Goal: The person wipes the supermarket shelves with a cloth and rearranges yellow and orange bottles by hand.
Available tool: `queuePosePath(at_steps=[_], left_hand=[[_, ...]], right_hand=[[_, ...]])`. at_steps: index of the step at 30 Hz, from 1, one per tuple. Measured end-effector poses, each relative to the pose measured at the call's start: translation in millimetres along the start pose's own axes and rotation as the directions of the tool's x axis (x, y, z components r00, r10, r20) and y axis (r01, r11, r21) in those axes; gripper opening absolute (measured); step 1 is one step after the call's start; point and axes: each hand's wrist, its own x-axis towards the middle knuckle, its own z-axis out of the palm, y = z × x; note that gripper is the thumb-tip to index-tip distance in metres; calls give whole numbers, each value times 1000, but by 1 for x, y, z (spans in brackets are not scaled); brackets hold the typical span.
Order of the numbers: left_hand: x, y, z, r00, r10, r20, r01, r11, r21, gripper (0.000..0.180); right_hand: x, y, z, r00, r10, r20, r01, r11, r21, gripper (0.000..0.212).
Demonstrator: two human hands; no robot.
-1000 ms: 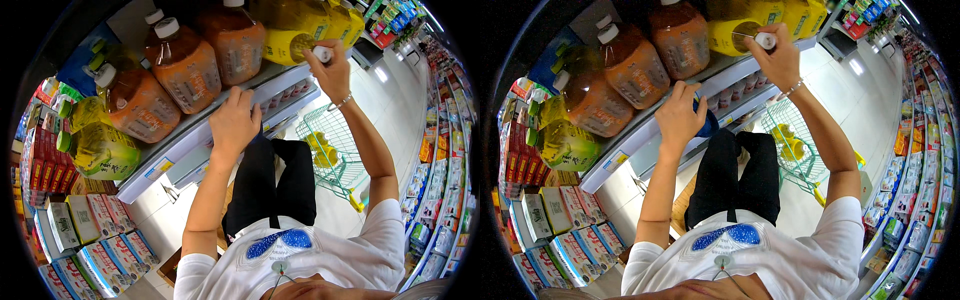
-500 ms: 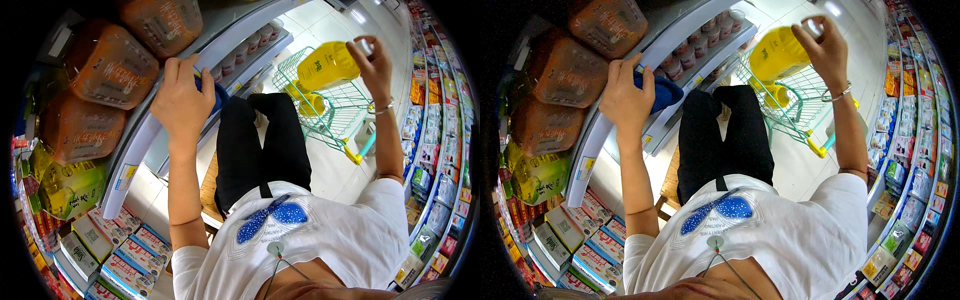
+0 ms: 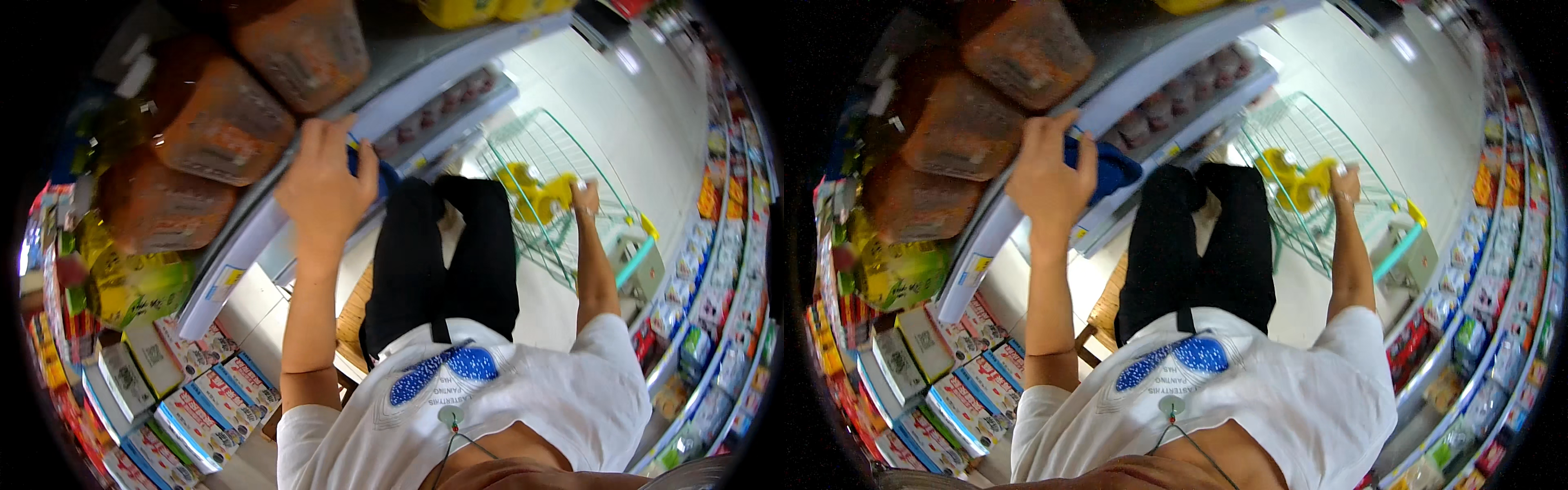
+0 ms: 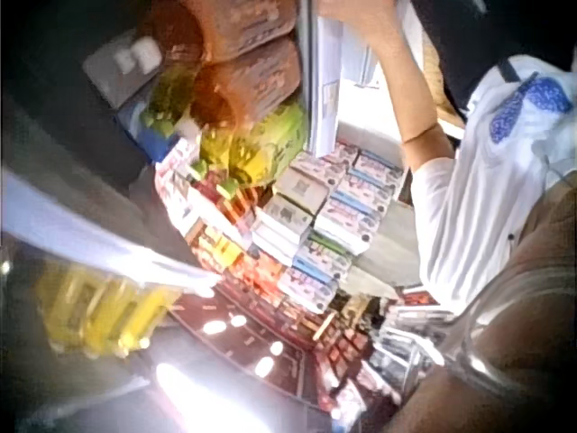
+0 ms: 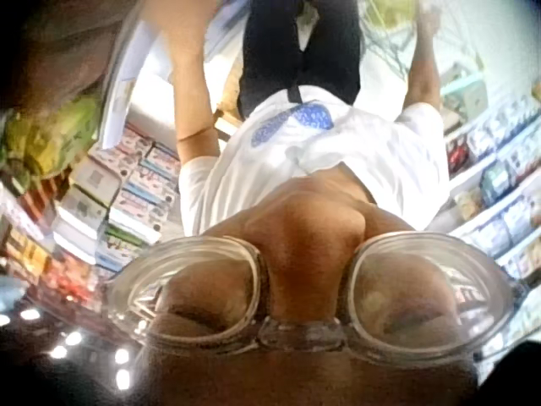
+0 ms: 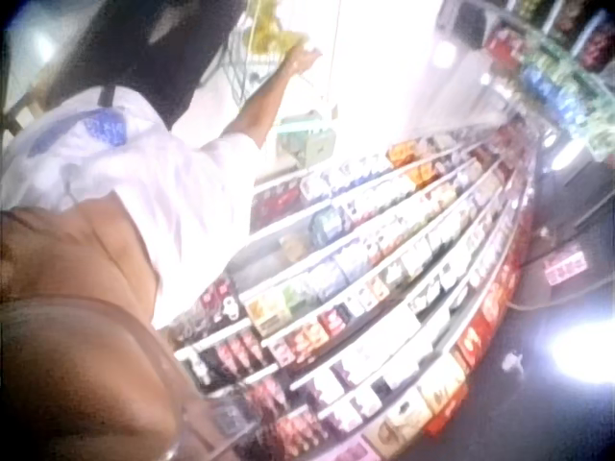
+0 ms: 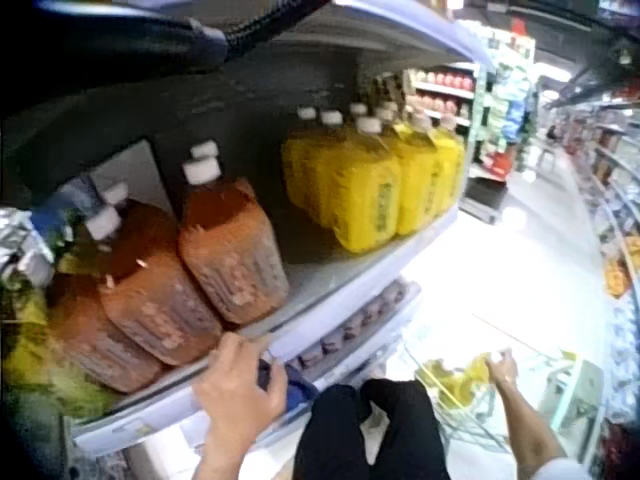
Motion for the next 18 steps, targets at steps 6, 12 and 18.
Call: queuePosePath(at_steps=[6,12,18], left_hand=[[2,7,-3,999,-33,8,34,999,-12,26],[-3,12,8,1000,-12,-26,11,999,-41,28],[-19,43,-15,986,-128,108,159,920,-358,27]], right_hand=[[-12,53,62,935,348,62,-354,918,178,65],[0,100,29,969,123,214,-90,984,-155,57],[-68,-73,-94,842,-416,344,218,845,489,35]])
